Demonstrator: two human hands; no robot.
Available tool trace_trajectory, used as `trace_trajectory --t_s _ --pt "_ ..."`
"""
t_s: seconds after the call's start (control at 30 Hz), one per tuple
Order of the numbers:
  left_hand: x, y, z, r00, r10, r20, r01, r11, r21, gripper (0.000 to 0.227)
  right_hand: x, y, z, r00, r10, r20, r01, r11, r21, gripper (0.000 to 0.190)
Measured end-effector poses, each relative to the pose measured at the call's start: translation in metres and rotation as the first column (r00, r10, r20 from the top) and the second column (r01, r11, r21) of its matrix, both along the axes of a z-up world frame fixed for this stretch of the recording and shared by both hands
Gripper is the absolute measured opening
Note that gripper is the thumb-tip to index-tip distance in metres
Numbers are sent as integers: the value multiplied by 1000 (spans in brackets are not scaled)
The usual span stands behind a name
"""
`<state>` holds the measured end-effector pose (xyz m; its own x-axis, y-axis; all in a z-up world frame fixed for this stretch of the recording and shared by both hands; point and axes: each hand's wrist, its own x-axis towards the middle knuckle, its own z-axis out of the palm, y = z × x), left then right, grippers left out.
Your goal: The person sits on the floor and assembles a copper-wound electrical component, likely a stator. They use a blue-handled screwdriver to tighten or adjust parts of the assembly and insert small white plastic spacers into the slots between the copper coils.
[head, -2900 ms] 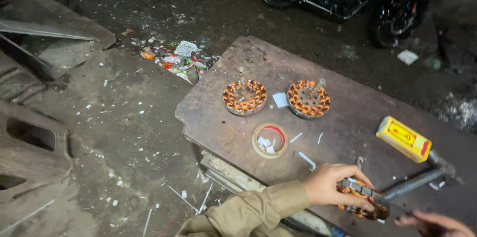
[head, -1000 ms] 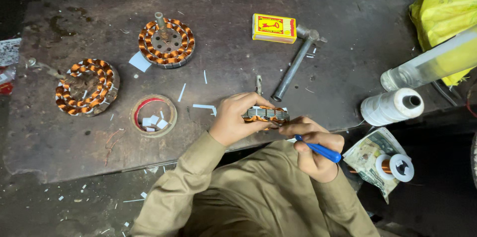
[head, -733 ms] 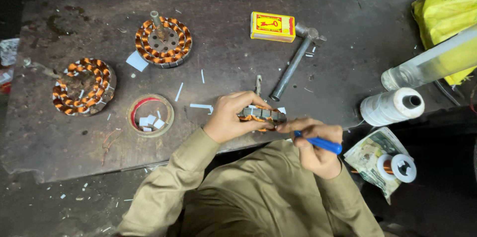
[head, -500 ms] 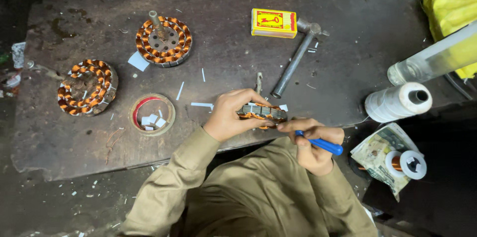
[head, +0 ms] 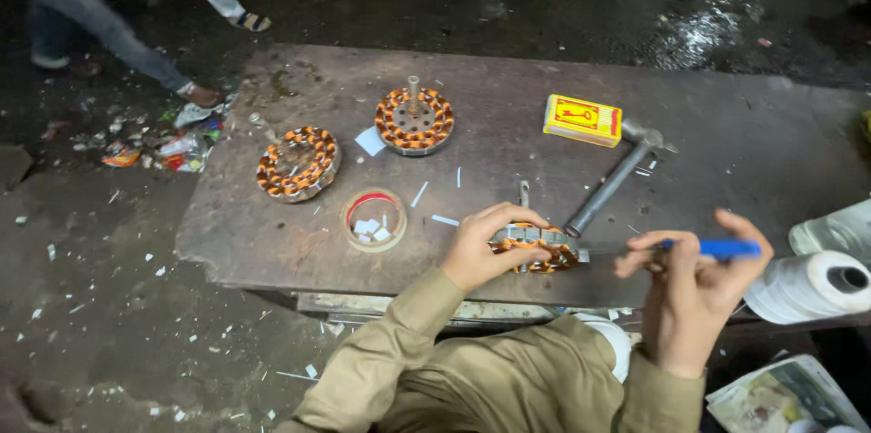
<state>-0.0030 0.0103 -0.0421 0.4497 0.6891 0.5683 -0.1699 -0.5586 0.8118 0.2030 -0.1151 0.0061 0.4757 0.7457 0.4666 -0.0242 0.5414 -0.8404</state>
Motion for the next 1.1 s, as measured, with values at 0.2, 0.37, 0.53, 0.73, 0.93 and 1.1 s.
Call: trace_trajectory --t_s 0.2,0.37,0.53,0.73,0.93,1.1 --pt "-4 0 -2 998 59 31 -60 997 44 37 68 44 -57 891 -297 345 450 685 -573 55" --pt "-5 0 -10 999 49 23 -49 999 -1 39 90 60 -85 569 -231 790 666 693 -277 56" --pt "-8 1 -8 998 60 10 -60 998 25 39 54 45 -54 540 -108 835 697 614 -371 32" --pt "-6 2 -8 997 78 21 -80 995 65 39 11 29 -30 594 48 803 461 798 -389 20" --pt "-5 1 -3 997 75 21 -76 997 34 38 11 33 -32 517 114 848 447 809 -382 17" --pt "-4 3 -6 998 66 3 -66 998 0 36 16 31 -40 490 117 864 406 847 -344 22"
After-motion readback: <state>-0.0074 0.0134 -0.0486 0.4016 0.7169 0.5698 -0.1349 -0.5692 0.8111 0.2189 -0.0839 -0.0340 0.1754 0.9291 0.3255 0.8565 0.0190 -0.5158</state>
